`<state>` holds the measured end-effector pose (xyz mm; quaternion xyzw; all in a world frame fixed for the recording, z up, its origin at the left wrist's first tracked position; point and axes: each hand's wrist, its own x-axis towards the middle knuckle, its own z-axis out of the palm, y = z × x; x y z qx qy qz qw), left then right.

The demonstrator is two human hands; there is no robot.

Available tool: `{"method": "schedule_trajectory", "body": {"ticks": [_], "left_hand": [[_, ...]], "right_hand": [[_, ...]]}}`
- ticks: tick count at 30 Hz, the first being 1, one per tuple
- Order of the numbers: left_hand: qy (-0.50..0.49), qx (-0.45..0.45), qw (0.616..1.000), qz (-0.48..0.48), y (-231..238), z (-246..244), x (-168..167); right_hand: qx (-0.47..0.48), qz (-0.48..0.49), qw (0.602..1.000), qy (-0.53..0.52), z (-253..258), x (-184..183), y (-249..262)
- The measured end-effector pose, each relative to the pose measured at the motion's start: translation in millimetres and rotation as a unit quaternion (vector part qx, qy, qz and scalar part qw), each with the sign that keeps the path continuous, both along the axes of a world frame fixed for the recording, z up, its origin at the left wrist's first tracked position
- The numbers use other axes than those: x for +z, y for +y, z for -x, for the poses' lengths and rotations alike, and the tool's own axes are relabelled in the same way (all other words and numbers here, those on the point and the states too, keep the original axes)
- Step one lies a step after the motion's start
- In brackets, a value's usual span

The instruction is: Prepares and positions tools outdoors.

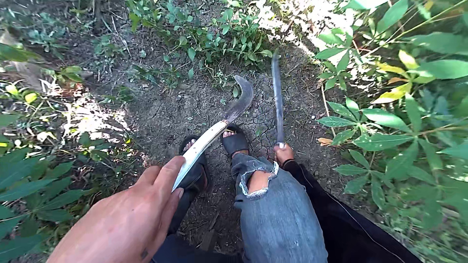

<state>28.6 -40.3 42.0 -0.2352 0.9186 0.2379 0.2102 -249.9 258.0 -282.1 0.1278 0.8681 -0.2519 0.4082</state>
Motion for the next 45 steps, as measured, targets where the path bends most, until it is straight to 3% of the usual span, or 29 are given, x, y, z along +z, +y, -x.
{"method": "schedule_trajectory", "body": {"ticks": [3, 5, 7, 9, 12, 14, 17, 20, 22, 23, 25, 26, 29, 31, 34, 37, 39, 40, 42, 43, 45], "left_hand": [[-0.004, 0.001, 1.000, 0.012, -1, 0, -2], [0.001, 0.001, 1.000, 0.030, 0, 1, -5], [-0.003, -0.001, 0.999, 0.036, 0, 3, -5], [-0.004, -0.002, 0.999, 0.039, -3, 5, -5], [-0.011, -0.004, 1.000, 0.026, -3, 5, -2], [-0.026, -0.003, 1.000, 0.007, -1, 6, 2], [-0.038, -0.004, 0.999, -0.017, 2, 4, 6], [-0.036, -0.012, 0.999, -0.009, 3, 7, 5], [-0.034, -0.017, 0.999, 0.009, 5, 8, 2], [-0.034, -0.017, 0.999, 0.013, 6, 9, 2], [-0.040, -0.019, 0.999, 0.012, 5, 12, 3], [-0.044, -0.020, 0.999, 0.012, 4, 13, 4], [-0.049, -0.015, 0.999, 0.005, 2, 11, 6], [-0.052, -0.009, 0.999, -0.006, 2, 9, 9], [-0.055, -0.006, 0.998, -0.023, 2, 4, 10], [-0.062, -0.004, 0.998, -0.018, 0, 6, 9], [-0.062, -0.006, 0.998, -0.008, 0, 8, 8], [-0.063, -0.007, 0.998, -0.005, 0, 9, 9], [-0.068, -0.006, 0.998, -0.007, -1, 11, 10], [-0.068, -0.007, 0.998, -0.010, -1, 11, 10], [-0.063, -0.005, 0.998, -0.012, -3, 11, 10]], "right_hand": [[-0.208, 0.127, 0.970, 0.007, 5, -9, -61], [-0.220, 0.148, 0.964, -0.002, -2, -25, -86], [-0.030, 0.060, 0.997, -0.026, -17, -35, -67], [0.152, -0.024, 0.987, -0.035, -20, -47, -28], [0.247, -0.074, 0.966, -0.023, -7, -44, 24], [0.193, -0.061, 0.979, 0.001, 0, -24, 25], [0.020, 0.009, 1.000, 0.015, 7, -10, -13], [-0.188, 0.162, 0.968, 0.019, 25, -9, -89], [-0.233, 0.209, 0.950, -0.009, 33, -21, -129], [-0.192, 0.191, 0.962, -0.029, 31, -23, -140], [0.002, 0.068, 0.996, -0.054, 27, -22, -135], [0.095, 0.011, 0.993, -0.072, 27, -23, -124], [0.196, -0.037, 0.979, -0.045, 26, -22, -88], [0.157, -0.026, 0.987, -0.017, 28, -20, -77], [0.003, 0.042, 0.999, 0.029, 26, -21, -93], [-0.200, 0.170, 0.964, 0.050, 37, -20, -151], [-0.261, 0.209, 0.941, 0.050, 46, -16, -187], [-0.241, 0.200, 0.949, 0.042, 47, -15, -197], [-0.063, 0.100, 0.993, 0.006, 51, -14, -190], [0.041, 0.044, 0.998, -0.027, 55, -12, -178], [0.145, -0.008, 0.989, -0.037, 60, -18, -154]]}}
